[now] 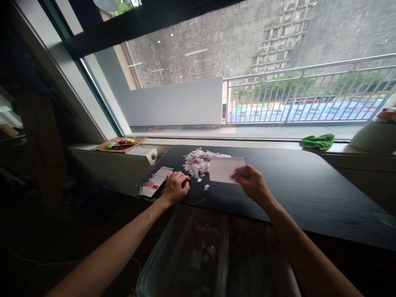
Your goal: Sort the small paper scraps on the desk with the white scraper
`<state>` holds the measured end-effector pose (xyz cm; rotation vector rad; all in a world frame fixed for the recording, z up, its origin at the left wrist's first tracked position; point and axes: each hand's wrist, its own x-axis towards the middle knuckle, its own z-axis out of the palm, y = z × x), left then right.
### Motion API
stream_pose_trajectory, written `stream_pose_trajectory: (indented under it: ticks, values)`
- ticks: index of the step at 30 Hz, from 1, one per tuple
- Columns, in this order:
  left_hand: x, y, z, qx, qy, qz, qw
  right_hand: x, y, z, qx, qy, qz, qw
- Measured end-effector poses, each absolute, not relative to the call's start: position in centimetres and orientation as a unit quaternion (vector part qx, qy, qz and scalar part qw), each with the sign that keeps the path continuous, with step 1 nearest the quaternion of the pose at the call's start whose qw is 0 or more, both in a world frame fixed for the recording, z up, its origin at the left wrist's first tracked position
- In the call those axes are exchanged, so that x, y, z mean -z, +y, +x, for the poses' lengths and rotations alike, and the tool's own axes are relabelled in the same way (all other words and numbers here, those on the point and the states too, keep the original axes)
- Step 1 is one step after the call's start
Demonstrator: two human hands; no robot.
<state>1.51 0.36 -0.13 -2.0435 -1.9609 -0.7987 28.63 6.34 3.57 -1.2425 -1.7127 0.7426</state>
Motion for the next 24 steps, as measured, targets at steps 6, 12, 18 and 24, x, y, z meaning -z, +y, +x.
stream_pose_trajectory:
  ticks: [6,12,18,24]
  values:
    - [0.3,0.4,1.5,0.273,-0.665,-0.688,0.103,-3.5,6.3,28.0,-0.303,-0.710,-0.492,0.403]
    - [0.3,0.4,1.6,0.278,-0.661,-0.687,0.111,-4.0,5.6,29.2,-0.247,-0.708,-0.539,0.385]
    - [0.3,0.4,1.5,0.279,-0.659,-0.688,0.119,-4.3,5.6,28.7,-0.256,-0.724,-0.523,0.371]
    - [0.4,0.3,1.5,0.278,-0.658,-0.688,0.130,-5.0,4.0,32.6,-0.146,-0.739,-0.571,0.327]
